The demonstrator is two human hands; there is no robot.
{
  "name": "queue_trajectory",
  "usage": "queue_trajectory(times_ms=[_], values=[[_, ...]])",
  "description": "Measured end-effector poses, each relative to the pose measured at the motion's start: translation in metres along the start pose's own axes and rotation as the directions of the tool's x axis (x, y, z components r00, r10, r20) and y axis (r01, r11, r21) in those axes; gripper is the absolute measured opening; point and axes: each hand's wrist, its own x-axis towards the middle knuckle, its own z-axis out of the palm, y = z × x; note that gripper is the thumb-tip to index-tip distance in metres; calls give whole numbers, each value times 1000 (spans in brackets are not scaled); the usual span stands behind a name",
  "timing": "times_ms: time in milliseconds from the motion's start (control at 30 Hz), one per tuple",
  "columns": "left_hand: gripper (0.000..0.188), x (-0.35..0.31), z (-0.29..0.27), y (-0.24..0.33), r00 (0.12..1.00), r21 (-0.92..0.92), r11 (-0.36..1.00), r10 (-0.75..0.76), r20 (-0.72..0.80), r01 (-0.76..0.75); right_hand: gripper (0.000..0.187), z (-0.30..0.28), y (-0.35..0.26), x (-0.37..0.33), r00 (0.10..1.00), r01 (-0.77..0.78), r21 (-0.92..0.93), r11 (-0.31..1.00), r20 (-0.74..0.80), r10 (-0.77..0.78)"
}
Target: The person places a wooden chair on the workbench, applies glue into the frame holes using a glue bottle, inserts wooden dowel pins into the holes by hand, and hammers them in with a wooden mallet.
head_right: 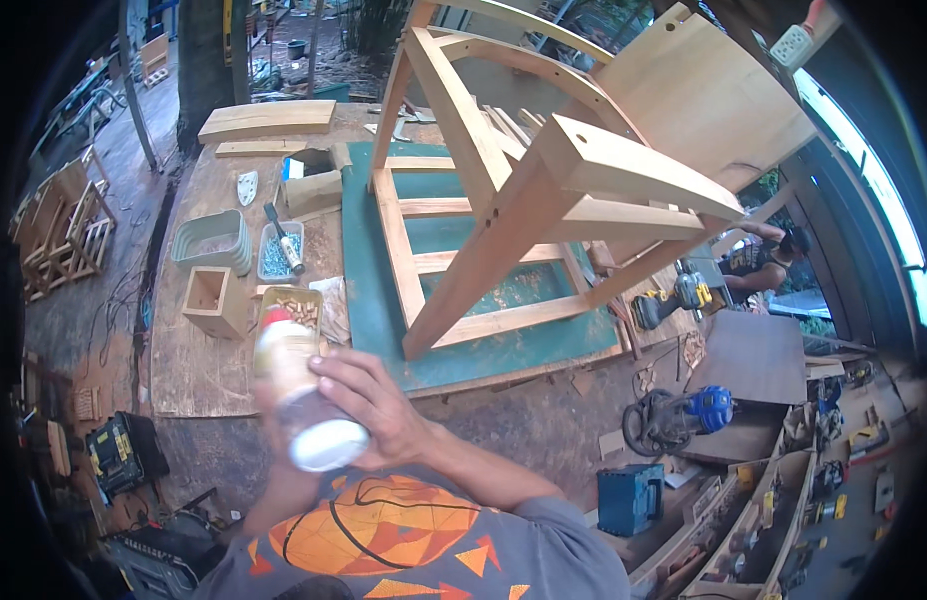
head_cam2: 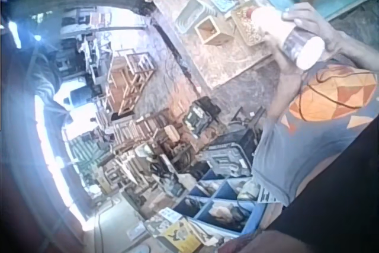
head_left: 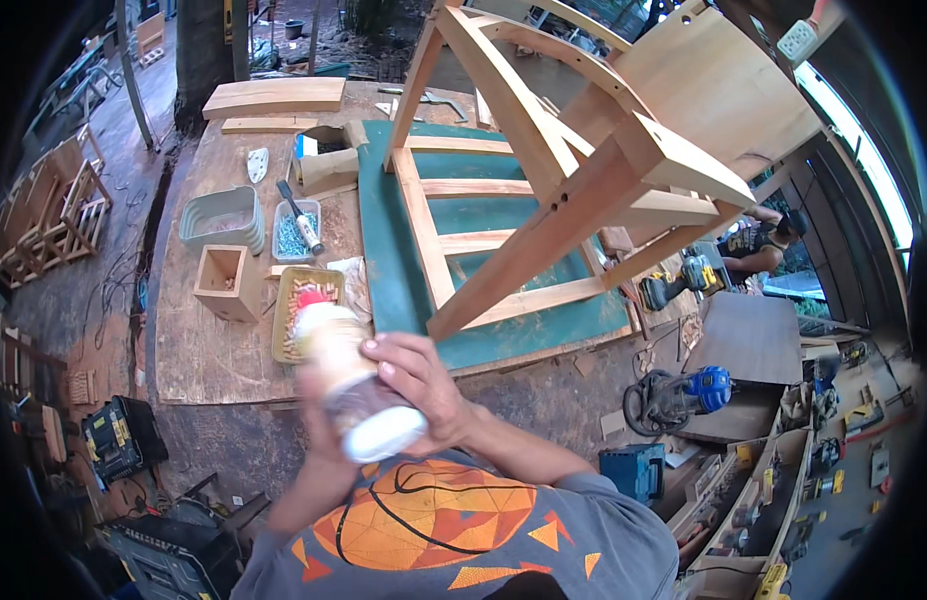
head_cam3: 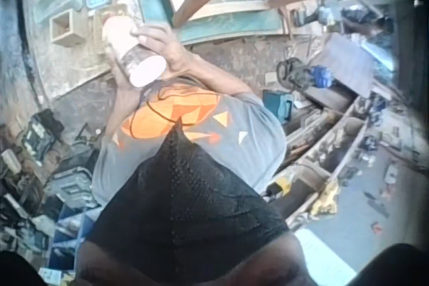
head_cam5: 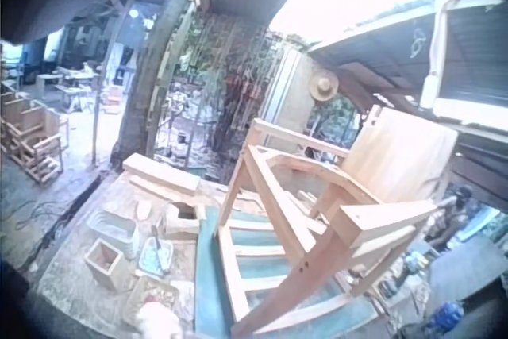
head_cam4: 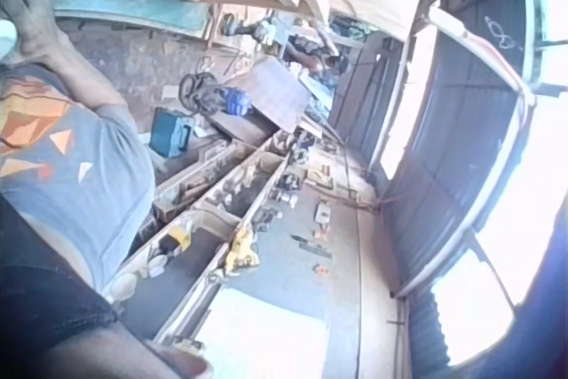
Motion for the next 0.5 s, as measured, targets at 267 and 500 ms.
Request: queue_trajectory(times_ms=[267, 500], values=[[79, 16, 42, -18, 542, 619, 785, -537, 647, 39, 101, -139, -89, 54, 889, 64, 53, 997, -457, -33], [47, 40, -8, -8, 607, 821, 569, -667, 432, 42, 79, -257, -120, 26, 828, -468, -826, 315, -534, -171]])
